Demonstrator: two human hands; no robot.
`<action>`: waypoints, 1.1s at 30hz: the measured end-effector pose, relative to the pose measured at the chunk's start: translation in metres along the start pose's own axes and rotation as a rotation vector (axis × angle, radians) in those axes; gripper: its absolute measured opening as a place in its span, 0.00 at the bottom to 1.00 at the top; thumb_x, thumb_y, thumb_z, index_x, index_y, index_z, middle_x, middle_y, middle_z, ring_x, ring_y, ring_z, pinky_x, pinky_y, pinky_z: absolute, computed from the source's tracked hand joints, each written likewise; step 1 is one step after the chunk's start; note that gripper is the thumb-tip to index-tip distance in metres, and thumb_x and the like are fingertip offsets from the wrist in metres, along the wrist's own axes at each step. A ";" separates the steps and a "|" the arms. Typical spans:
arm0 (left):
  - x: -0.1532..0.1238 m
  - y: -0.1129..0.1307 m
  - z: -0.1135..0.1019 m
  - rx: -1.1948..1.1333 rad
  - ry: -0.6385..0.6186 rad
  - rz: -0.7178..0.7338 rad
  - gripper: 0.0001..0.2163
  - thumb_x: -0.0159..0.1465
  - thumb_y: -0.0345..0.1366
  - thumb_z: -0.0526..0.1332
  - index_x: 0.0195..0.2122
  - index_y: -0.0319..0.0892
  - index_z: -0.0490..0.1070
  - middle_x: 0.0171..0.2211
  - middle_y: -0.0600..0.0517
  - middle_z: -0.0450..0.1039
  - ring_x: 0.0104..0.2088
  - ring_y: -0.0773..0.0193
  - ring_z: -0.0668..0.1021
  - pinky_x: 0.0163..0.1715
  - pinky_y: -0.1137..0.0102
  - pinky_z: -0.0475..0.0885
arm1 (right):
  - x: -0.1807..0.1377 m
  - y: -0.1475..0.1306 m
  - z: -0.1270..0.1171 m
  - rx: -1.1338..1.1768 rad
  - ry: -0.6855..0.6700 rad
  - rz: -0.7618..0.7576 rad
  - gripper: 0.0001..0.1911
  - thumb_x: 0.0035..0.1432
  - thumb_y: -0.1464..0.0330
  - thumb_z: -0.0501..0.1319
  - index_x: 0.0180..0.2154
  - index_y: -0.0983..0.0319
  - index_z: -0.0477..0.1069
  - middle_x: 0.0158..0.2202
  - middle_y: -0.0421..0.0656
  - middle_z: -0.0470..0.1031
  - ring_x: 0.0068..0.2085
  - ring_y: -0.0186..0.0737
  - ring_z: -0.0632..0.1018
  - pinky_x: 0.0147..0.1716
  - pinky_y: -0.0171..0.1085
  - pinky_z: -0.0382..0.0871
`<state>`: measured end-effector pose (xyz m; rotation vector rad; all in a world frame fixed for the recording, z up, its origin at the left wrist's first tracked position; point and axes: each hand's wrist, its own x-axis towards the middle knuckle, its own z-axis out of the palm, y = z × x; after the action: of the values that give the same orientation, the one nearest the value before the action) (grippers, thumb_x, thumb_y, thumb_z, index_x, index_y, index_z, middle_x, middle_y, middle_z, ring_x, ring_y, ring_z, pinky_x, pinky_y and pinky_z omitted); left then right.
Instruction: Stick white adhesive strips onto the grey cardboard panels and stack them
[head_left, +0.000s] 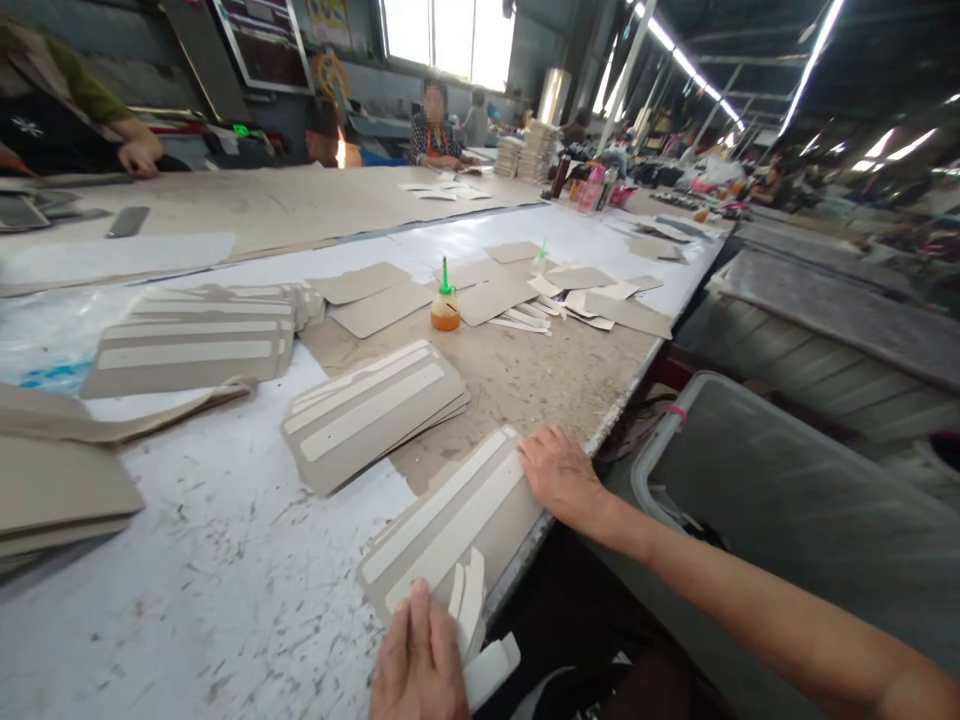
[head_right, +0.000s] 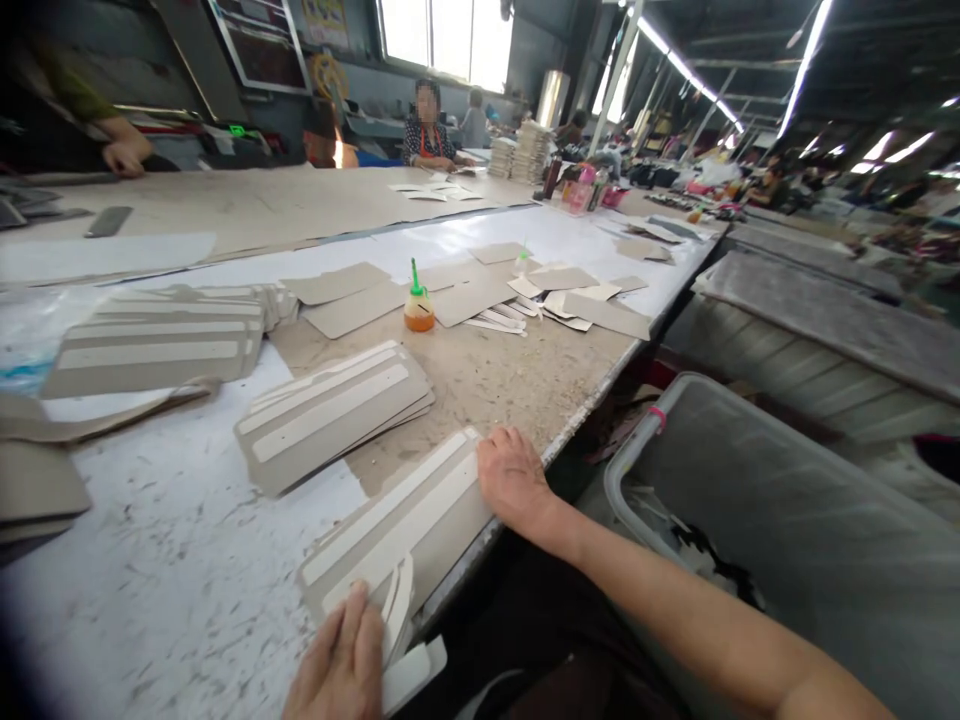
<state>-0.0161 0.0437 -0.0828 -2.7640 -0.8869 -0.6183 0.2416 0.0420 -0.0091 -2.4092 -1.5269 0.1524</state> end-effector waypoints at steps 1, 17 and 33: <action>0.000 0.000 -0.001 -0.001 -0.012 0.000 0.14 0.57 0.24 0.53 0.45 0.32 0.66 0.51 0.34 0.68 0.50 0.49 0.72 0.44 0.61 0.73 | 0.001 0.003 0.000 0.045 -0.003 0.008 0.07 0.57 0.72 0.53 0.32 0.64 0.69 0.38 0.52 0.69 0.45 0.49 0.66 0.46 0.49 0.60; 0.013 0.010 -0.023 0.045 -0.056 -0.039 0.17 0.56 0.18 0.46 0.44 0.34 0.64 0.51 0.37 0.67 0.52 0.51 0.69 0.47 0.61 0.72 | 0.002 0.013 -0.010 1.260 -0.332 0.233 0.20 0.45 0.56 0.64 0.33 0.63 0.62 0.27 0.36 0.68 0.25 0.30 0.68 0.24 0.30 0.61; 0.007 0.001 -0.015 0.208 -0.027 0.107 0.21 0.52 0.17 0.49 0.48 0.32 0.62 0.50 0.37 0.68 0.49 0.51 0.72 0.43 0.66 0.74 | 0.006 0.022 -0.005 1.070 -0.272 -0.061 0.09 0.58 0.64 0.56 0.38 0.62 0.65 0.32 0.38 0.68 0.33 0.32 0.68 0.31 0.31 0.62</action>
<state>-0.0158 0.0419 -0.0660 -2.6181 -0.7552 -0.4440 0.2644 0.0378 -0.0099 -1.5047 -1.1378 1.0190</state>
